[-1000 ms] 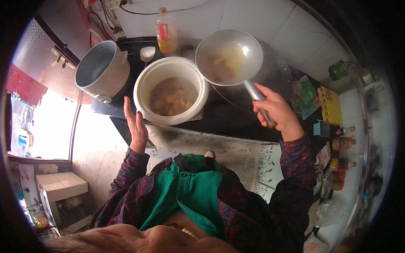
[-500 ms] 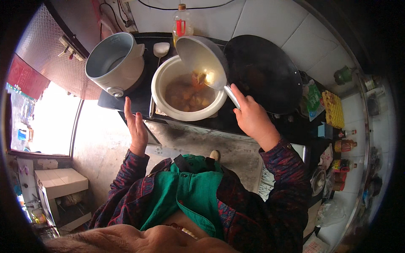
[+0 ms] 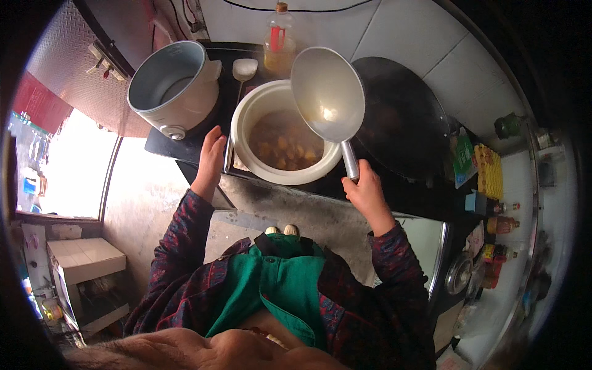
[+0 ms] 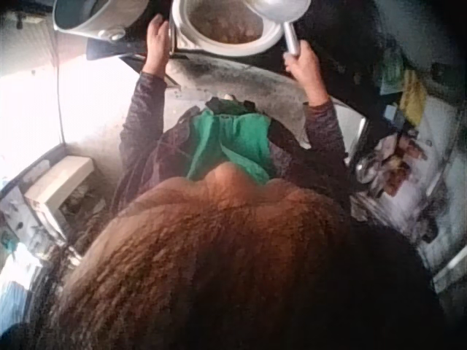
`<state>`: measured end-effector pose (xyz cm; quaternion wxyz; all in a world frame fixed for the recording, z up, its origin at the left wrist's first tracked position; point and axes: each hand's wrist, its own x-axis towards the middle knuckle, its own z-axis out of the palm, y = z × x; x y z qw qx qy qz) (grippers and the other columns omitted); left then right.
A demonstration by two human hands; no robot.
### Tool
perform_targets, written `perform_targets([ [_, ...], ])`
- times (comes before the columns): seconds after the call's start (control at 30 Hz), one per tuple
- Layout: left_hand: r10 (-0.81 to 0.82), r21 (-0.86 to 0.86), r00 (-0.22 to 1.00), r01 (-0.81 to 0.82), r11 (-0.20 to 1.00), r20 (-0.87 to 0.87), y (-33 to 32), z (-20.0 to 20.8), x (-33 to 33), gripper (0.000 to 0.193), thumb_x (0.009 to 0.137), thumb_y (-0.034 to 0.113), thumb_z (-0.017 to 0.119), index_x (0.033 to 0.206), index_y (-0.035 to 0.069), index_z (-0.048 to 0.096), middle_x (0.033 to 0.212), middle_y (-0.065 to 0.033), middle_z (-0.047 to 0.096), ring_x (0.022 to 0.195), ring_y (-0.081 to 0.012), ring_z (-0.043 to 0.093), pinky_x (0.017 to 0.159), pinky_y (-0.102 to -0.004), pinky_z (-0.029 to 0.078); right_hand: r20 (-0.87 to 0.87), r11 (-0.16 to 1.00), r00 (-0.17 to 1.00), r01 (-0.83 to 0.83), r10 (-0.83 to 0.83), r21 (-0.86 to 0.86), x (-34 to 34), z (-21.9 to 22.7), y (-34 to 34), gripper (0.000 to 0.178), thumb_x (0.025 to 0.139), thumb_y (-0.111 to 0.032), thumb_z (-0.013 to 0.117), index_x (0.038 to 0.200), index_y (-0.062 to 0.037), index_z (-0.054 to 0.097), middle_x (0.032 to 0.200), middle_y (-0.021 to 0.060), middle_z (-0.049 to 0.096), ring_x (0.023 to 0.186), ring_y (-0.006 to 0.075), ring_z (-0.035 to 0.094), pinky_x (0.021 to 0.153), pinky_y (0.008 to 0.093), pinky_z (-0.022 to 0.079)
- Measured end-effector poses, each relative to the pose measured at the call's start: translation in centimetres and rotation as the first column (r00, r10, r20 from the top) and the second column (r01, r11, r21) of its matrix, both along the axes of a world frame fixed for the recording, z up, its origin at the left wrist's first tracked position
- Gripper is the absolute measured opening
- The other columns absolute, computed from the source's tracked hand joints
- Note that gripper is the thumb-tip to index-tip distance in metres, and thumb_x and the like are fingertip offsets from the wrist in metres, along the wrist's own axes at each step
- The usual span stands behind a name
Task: The person plugs in a rice cooker, then transfers a simmering stew from a wok into the rice cooker using a ladle. They place the rice cooker insert back into the base and plug it in. The person then uses a spatula to scrape remaining stew from the wok into a small pan.
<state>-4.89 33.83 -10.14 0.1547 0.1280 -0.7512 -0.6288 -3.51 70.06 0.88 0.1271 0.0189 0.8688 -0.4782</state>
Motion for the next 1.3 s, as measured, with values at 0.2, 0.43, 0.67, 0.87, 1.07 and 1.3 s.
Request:
perform_targets([
  [0.2,-0.117,0.175,0.992,0.106,0.979,0.054,1.3,1.5,-1.8,0.044,0.095,0.024,0.046,0.130,-0.003,0.047,0.120,-0.0111,0.057,0.109,-0.0190,0.052,0.093,-0.0293,0.041,-0.364,0.973,0.916,-0.099,0.170,0.206,0.2,-1.8,0.5,0.032,0.075,-0.006,0.066,0.102,0.0009,0.048,0.086,0.0239,0.057,0.081,0.0444,0.058,0.066,0.0470,0.046],
  [0.43,-0.081,0.308,0.996,0.066,0.949,0.035,3.0,2.9,-2.2,0.040,0.096,0.021,0.045,0.126,-0.006,0.048,0.116,-0.0115,0.056,0.105,-0.0177,0.052,0.093,-0.0285,0.040,-0.470,0.931,0.852,-0.051,0.229,0.361,0.9,-3.2,0.9,0.034,0.078,-0.006,0.061,0.108,-0.0041,0.045,0.101,0.0190,0.056,0.087,0.0411,0.059,0.067,0.0473,0.051],
  [0.67,-0.174,0.017,0.985,0.174,0.985,-0.017,2.7,3.6,-1.6,0.042,0.098,0.025,0.040,0.126,-0.005,0.048,0.118,-0.0137,0.055,0.105,-0.0173,0.052,0.092,-0.0288,0.040,-0.490,0.991,0.865,-0.063,0.112,0.116,0.7,-1.3,2.6,0.038,0.078,-0.008,0.066,0.110,-0.0011,0.047,0.098,0.0203,0.058,0.086,0.0414,0.059,0.068,0.0444,0.051],
  [0.87,-0.091,0.179,0.995,0.085,0.980,0.026,3.4,3.5,-1.8,0.043,0.097,0.025,0.041,0.126,-0.006,0.049,0.119,-0.0138,0.055,0.107,-0.0184,0.052,0.093,-0.0305,0.040,-0.546,0.896,0.837,0.263,-0.028,0.357,-0.8,3.6,10.1,0.048,0.082,-0.012,0.064,0.125,0.0012,0.047,0.106,0.0259,0.060,0.096,0.0415,0.060,0.077,0.0446,0.051],
  [1.07,-0.070,0.174,0.996,0.061,0.983,0.049,2.7,2.8,-2.3,0.046,0.095,0.029,0.045,0.125,-0.006,0.048,0.114,-0.0133,0.057,0.104,-0.0181,0.052,0.090,-0.0309,0.041,-0.324,0.628,0.946,0.245,0.012,0.739,-4.1,3.2,13.6,0.045,0.087,-0.012,0.055,0.130,-0.0010,0.046,0.104,0.0249,0.060,0.092,0.0403,0.062,0.079,0.0464,0.051],
  [1.3,-0.001,0.298,0.997,-0.022,0.954,0.076,2.6,2.6,-3.2,0.043,0.094,0.028,0.048,0.122,-0.004,0.051,0.107,-0.0111,0.059,0.096,-0.0172,0.054,0.083,-0.0297,0.043,-0.267,0.497,0.962,0.203,0.060,0.843,-4.2,0.6,13.2,0.051,0.086,-0.010,0.057,0.134,-0.0027,0.043,0.103,0.0228,0.058,0.093,0.0378,0.060,0.078,0.0437,0.050],
])
